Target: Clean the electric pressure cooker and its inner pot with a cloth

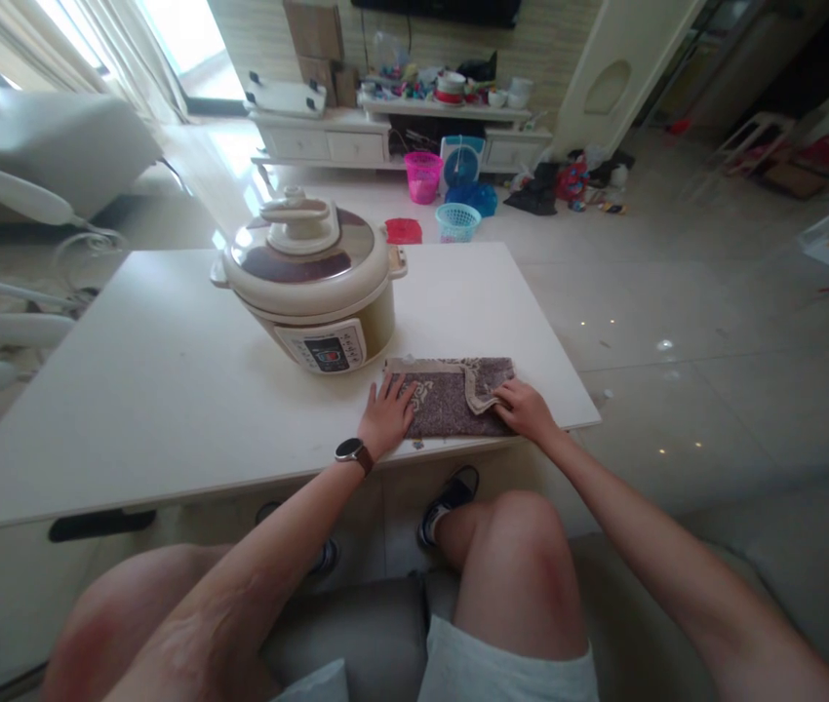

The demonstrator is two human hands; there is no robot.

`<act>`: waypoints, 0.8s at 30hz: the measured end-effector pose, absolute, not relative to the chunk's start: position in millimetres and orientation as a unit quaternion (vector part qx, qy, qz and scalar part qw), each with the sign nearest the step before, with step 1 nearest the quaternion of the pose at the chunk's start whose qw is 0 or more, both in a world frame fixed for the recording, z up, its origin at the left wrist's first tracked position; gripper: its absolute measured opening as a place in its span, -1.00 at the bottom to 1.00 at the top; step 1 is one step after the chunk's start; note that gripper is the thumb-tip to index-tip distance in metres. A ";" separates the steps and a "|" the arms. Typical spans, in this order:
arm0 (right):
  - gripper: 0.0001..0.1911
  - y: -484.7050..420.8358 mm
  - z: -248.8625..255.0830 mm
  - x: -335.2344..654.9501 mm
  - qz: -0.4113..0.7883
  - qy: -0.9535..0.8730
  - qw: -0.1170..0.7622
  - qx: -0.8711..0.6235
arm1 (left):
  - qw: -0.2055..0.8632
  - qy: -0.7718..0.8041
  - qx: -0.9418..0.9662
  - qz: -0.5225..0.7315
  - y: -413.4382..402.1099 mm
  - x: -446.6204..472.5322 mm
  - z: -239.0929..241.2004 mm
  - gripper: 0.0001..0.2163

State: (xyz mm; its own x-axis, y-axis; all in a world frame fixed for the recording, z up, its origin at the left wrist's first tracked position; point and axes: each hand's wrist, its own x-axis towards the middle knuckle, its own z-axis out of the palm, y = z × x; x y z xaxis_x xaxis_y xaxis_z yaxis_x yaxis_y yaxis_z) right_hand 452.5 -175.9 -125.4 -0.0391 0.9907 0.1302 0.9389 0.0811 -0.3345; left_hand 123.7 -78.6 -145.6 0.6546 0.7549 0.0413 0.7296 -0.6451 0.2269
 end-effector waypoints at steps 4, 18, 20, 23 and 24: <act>-0.69 -155.7 -123.1 464.0 0.095 -0.437 0.239 -0.862 | 0.096 0.411 0.903 0.072 -80.1 122.9 -147.1 -0.46; -0.55 -205.5 -119.3 457.4 0.404 -0.264 0.274 -0.832 | 0.156 0.401 0.887 0.165 -96.6 122.9 -152.4 -0.51; -0.62 -203.0 -114.1 453.9 0.412 -0.252 0.307 -0.820 | 0.179 0.400 0.877 0.196 -96.4 119.4 -152.6 -0.53; -0.72 -192.4 -99.2 447.6 0.376 -0.262 0.350 -0.817 | 0.205 0.434 0.843 0.241 -87.3 106.4 -149.9 -0.55; -0.73 -187.8 -92.6 442.4 0.345 -0.278 0.375 -0.814 | 0.213 0.452 0.830 0.249 -82.6 99.9 -148.6 -0.56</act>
